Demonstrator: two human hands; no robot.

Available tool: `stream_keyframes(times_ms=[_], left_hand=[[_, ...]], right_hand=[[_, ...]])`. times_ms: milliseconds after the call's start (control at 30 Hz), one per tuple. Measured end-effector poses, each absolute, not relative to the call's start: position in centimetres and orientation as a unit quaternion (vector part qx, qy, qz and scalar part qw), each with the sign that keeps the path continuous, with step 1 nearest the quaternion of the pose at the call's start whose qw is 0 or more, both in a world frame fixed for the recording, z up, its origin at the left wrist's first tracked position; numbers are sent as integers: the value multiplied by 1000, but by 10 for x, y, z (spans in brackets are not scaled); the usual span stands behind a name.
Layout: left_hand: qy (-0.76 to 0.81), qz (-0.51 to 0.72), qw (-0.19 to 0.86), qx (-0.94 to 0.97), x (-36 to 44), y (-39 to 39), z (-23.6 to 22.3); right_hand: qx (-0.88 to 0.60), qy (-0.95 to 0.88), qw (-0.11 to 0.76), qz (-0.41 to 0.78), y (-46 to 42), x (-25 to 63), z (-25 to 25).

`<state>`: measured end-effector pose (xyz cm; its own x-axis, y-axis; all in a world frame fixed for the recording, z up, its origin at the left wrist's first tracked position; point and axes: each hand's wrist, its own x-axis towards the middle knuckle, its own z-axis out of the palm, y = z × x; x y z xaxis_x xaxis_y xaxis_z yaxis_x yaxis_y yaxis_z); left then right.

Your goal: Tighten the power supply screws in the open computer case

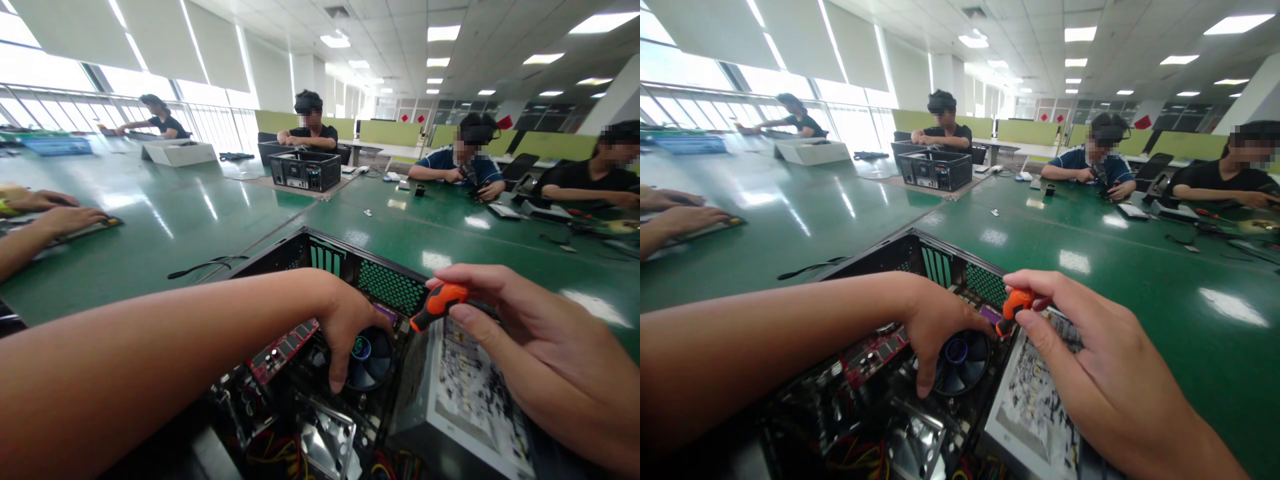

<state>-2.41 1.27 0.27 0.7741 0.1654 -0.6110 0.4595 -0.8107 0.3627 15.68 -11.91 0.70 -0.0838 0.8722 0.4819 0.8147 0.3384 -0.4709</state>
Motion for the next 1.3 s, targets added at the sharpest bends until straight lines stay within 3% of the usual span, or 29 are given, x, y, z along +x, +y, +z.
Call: stream_keyframes(times_ms=[1300], left_hand=[[176, -302, 254, 902, -24, 15, 3]], right_hand=[[-537, -782, 316, 7, -119, 156, 10]])
